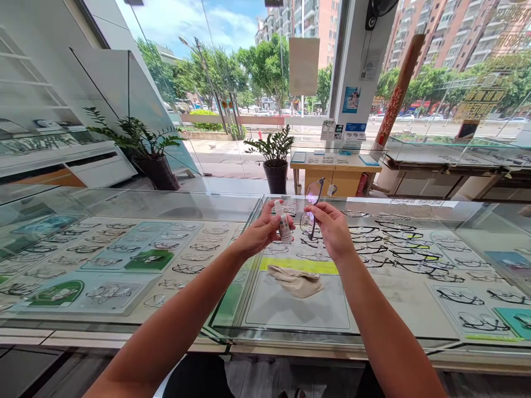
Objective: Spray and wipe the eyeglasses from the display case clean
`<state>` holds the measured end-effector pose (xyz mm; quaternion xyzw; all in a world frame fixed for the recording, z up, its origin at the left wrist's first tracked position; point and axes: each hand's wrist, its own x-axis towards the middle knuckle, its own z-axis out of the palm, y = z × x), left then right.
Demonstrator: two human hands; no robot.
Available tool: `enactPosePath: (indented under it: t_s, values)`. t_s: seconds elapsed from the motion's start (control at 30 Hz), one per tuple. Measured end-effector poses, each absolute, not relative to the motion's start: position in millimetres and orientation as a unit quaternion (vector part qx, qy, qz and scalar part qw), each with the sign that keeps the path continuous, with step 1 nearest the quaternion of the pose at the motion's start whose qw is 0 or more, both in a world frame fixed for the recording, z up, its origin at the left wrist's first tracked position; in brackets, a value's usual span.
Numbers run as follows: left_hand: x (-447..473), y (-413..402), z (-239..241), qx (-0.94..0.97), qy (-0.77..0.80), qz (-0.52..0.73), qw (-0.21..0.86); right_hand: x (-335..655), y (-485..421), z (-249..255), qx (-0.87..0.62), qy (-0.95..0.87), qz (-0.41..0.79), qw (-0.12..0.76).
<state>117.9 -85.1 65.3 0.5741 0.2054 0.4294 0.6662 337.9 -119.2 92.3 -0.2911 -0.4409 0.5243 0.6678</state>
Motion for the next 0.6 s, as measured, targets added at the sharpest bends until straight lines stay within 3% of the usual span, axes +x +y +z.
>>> enactPosePath:
  t_s: [0.43, 0.6]
  values:
    - [115, -83, 73, 0.504, 0.195, 0.416, 0.732, 332, -123, 91, -0.313, -0.482, 0.501, 0.647]
    - [114, -79, 75, 0.583, 0.31, 0.44, 0.608, 325, -124, 82, -0.335, -0.532, 0.512, 0.585]
